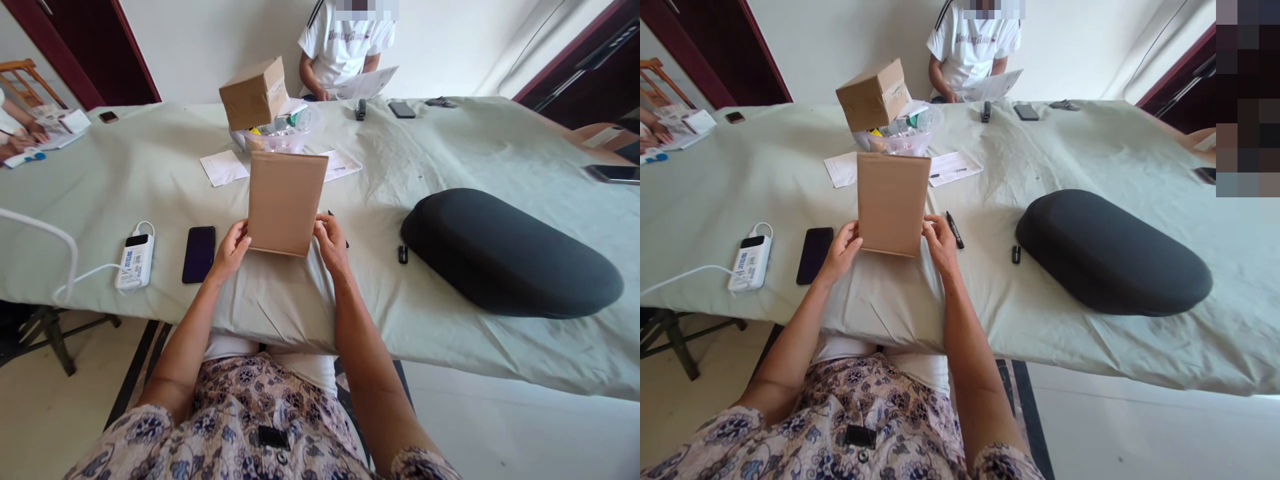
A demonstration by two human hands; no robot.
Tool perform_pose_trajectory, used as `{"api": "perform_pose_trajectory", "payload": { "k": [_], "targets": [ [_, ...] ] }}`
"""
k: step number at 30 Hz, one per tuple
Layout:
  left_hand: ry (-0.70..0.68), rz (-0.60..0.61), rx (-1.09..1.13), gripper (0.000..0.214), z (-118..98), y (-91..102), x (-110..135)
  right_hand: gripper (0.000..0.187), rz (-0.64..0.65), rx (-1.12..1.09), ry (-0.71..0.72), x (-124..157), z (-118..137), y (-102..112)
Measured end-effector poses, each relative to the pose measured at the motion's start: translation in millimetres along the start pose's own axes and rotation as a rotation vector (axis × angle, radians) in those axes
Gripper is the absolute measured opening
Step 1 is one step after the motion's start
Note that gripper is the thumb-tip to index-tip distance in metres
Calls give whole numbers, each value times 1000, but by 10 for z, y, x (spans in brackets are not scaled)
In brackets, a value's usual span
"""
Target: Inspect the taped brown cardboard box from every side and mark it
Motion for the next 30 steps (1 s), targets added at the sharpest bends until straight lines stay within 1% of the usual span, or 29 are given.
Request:
{"api": "perform_pose_trajectory", "payload": {
  "k": [2, 6, 9, 11, 13, 15, 17, 19, 21, 23, 25, 27, 30],
  "targets": [
    [16, -22, -27, 50, 86, -16, 78, 62, -4, 26, 7, 9, 24, 4],
    [107, -102, -160, 39, 240, -10, 207, 65, 0, 97, 38, 32, 81, 3],
    [111, -107, -183, 35, 218, -2, 219, 69, 12, 122, 71, 47, 121, 5],
    [73, -110, -176, 34, 133, 19, 191, 72, 4, 148, 105, 51, 145, 22],
    [33, -141, -175, 34, 21, 63, 154, 75, -34, 169, 136, 49, 159, 57],
    [6, -200, -148, 44, -103, 122, 118, 77, -102, 150, 167, 48, 167, 108],
    [-17, -250, -93, 60, -237, 163, 83, 79, -153, 91, 209, 57, 183, 143],
    [-56, -272, -47, 72, -386, 168, 38, 82, -162, 52, 255, 76, 211, 143],
    [-113, -278, -40, 77, -538, 140, -15, 86, -132, 80, 286, 100, 244, 108],
    [-170, -258, -55, 74, -664, 73, -68, 89, -89, 150, 306, 125, 275, 59],
    [-210, -215, -67, 68, -745, -14, -104, 89, -55, 195, 330, 146, 306, 23],
    [-231, -183, -62, 62, -790, -82, -107, 85, -52, 172, 366, 165, 343, 22],
    [-253, -176, -44, 57, -835, -117, -51, 82, -62, 122, 383, 183, 382, 49]
  ]
}}
Point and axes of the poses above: each hand's wrist, its own x-axis away from the middle knuckle, its own y-axis out of the back of the hand, z = x × y, the point moved 7 cm from there along -x, towards the middle knuckle, and after that the axes turned 1 degree about -y, right-handed, at the moved point
